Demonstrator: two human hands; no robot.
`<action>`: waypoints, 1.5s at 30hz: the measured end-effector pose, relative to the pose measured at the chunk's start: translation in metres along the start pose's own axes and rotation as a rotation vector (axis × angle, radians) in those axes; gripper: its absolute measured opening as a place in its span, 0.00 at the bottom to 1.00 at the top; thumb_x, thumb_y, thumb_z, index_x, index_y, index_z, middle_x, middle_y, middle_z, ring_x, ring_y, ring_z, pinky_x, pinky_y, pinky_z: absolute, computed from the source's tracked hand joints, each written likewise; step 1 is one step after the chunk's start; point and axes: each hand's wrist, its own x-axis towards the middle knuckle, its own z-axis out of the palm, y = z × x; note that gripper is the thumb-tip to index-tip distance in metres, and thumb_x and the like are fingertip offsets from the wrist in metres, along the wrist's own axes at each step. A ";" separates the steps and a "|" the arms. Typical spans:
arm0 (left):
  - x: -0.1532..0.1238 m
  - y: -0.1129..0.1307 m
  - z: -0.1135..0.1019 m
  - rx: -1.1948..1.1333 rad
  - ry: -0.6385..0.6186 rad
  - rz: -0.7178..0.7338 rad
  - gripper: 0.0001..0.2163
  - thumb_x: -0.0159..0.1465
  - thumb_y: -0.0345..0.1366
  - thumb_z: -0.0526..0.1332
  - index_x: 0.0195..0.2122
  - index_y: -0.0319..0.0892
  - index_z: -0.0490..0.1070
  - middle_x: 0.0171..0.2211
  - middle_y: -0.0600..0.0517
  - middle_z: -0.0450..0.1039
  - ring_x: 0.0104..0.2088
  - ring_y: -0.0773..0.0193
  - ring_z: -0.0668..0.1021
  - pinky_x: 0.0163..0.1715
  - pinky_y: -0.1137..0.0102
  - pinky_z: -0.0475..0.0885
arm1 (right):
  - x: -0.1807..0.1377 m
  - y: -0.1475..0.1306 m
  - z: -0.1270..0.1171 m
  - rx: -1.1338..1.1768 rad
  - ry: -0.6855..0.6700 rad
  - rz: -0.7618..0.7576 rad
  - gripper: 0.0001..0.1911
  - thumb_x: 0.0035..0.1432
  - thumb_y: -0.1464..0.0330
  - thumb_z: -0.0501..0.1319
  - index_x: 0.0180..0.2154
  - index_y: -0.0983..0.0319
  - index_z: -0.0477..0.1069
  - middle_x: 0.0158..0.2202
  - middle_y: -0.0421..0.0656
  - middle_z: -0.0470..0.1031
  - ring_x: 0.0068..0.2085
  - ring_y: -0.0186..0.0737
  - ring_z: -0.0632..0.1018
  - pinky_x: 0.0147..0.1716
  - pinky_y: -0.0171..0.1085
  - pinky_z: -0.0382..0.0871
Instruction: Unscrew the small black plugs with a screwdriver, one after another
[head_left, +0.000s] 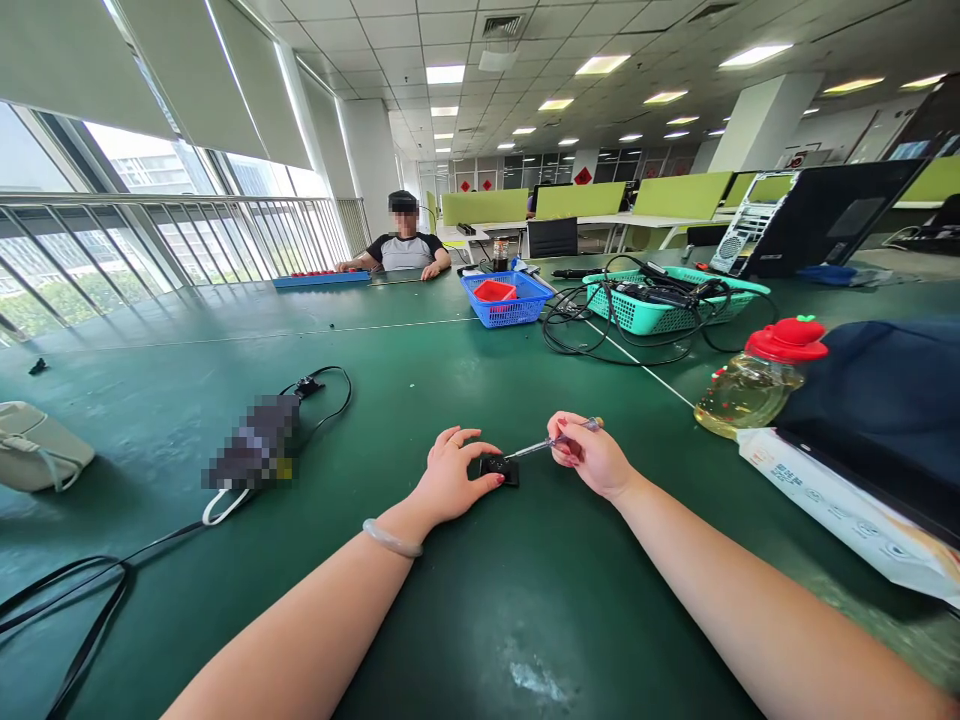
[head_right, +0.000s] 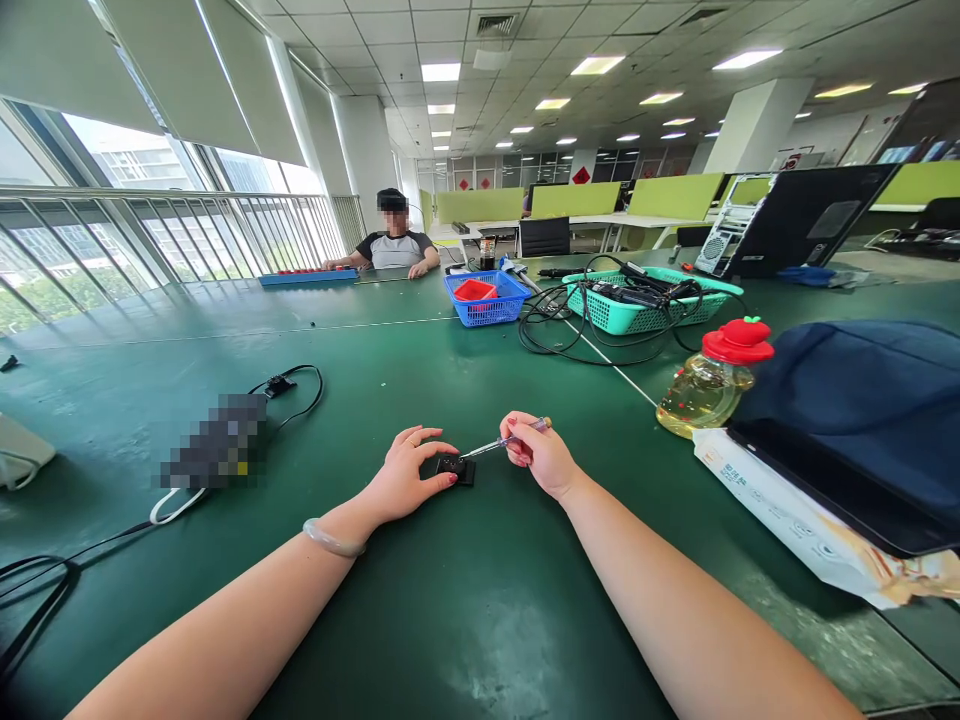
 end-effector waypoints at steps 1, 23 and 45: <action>0.000 0.000 0.000 -0.009 -0.005 -0.001 0.16 0.60 0.45 0.66 0.50 0.53 0.76 0.61 0.49 0.65 0.67 0.45 0.57 0.66 0.47 0.54 | -0.001 0.000 0.001 -0.025 0.007 -0.017 0.17 0.54 0.57 0.65 0.23 0.61 0.67 0.16 0.34 0.56 0.17 0.27 0.55 0.19 0.33 0.46; -0.001 0.000 0.000 -0.032 0.017 -0.008 0.14 0.60 0.42 0.66 0.48 0.52 0.77 0.60 0.48 0.67 0.64 0.47 0.61 0.64 0.48 0.58 | 0.001 0.001 0.002 -0.008 -0.005 0.040 0.21 0.52 0.52 0.67 0.24 0.62 0.69 0.18 0.34 0.60 0.18 0.28 0.60 0.19 0.33 0.51; -0.002 -0.003 0.001 -0.025 0.012 0.030 0.14 0.61 0.42 0.65 0.49 0.51 0.76 0.55 0.49 0.72 0.59 0.51 0.69 0.63 0.52 0.59 | -0.001 0.007 0.001 0.072 -0.100 0.073 0.19 0.51 0.59 0.70 0.22 0.61 0.64 0.15 0.32 0.58 0.16 0.26 0.58 0.19 0.33 0.46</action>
